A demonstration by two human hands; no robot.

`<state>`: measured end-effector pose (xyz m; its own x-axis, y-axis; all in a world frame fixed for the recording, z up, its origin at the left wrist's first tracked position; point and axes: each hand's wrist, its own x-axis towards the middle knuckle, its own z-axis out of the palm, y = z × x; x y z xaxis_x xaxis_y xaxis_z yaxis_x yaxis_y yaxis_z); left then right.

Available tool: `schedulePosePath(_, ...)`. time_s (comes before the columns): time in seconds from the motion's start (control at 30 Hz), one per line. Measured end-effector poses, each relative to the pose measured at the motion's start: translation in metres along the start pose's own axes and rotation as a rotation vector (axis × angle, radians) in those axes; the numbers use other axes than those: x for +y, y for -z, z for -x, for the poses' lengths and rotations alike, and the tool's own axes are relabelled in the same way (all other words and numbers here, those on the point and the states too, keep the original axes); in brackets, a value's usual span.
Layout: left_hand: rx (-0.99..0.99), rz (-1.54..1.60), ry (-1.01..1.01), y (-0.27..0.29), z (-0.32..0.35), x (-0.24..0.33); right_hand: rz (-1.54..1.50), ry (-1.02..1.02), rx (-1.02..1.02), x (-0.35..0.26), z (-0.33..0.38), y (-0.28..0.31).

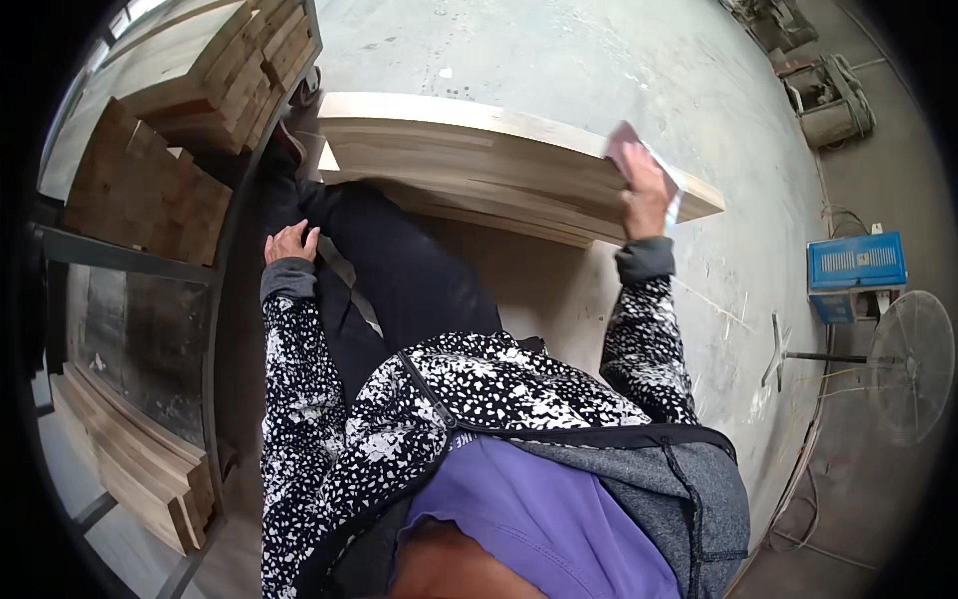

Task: Sanding a piece of wood manually using sandpaper to smooth the surface.

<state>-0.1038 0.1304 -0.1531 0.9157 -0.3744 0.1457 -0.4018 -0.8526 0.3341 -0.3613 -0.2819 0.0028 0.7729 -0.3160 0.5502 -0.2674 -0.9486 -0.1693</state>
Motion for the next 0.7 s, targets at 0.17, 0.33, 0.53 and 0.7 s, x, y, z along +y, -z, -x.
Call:
schedulePosePath(0.17,-0.032,0.039,0.022,0.004,-0.001,0.001,0.286,-0.301,-0.009,0.025,0.013,-0.001)
schedulePosePath(0.33,-0.018,0.023,-0.004,0.001,-0.001,0.007,-0.043,0.148,-0.076,-0.196,-0.072,-0.068)
schedulePosePath(0.53,-0.049,-0.031,-0.002,0.0,0.002,0.008,-0.162,0.301,0.001,-0.275,-0.103,-0.129)
schedulePosePath(0.7,-0.05,0.004,-0.007,0.0,-0.002,0.005,-0.077,0.22,-0.046,-0.145,-0.056,-0.061)
